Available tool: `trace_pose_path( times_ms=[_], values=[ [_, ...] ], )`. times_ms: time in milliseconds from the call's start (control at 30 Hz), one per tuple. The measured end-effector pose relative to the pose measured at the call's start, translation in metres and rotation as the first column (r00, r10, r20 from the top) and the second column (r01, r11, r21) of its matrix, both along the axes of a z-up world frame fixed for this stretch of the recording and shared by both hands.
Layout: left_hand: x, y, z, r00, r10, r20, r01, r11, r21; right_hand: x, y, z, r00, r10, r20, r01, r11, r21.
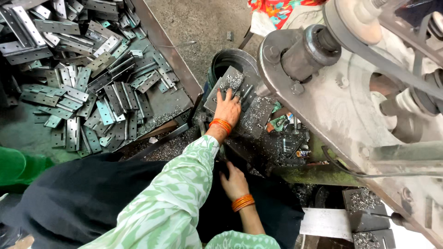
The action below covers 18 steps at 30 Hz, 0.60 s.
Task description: The person picks up metal L-brackets one by one from a tray and positions them under a vertical drill press to drill holes through the metal.
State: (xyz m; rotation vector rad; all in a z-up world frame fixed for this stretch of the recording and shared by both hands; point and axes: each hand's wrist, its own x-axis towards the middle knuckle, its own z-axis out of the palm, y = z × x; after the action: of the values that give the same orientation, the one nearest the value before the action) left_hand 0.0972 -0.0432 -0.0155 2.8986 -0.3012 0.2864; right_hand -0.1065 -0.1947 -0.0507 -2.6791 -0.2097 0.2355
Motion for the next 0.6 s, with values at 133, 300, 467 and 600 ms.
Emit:
trace_pose_path(
  times_ms=[133,300,467,600],
  values=[
    [-0.002,0.001,-0.004,0.989,0.027,0.146,-0.021,0.999,-0.038,-0.044,0.020,-0.040,0.995,-0.080,0.063,0.075,0.995,0.067],
    [-0.022,0.007,-0.011,0.998,-0.001,0.064,0.004,0.999,-0.045,-0.051,0.020,-0.048,0.993,-0.113,0.029,0.108,0.983,0.146],
    [-0.027,0.006,-0.014,0.992,-0.005,0.130,0.010,0.999,-0.041,-0.030,0.012,-0.014,0.996,-0.071,-0.057,0.074,0.995,0.060],
    [-0.011,0.004,-0.015,0.997,-0.022,0.074,0.024,0.999,-0.027,-0.004,-0.006,0.005,0.996,0.044,0.073,-0.048,0.997,0.058]
  ],
)
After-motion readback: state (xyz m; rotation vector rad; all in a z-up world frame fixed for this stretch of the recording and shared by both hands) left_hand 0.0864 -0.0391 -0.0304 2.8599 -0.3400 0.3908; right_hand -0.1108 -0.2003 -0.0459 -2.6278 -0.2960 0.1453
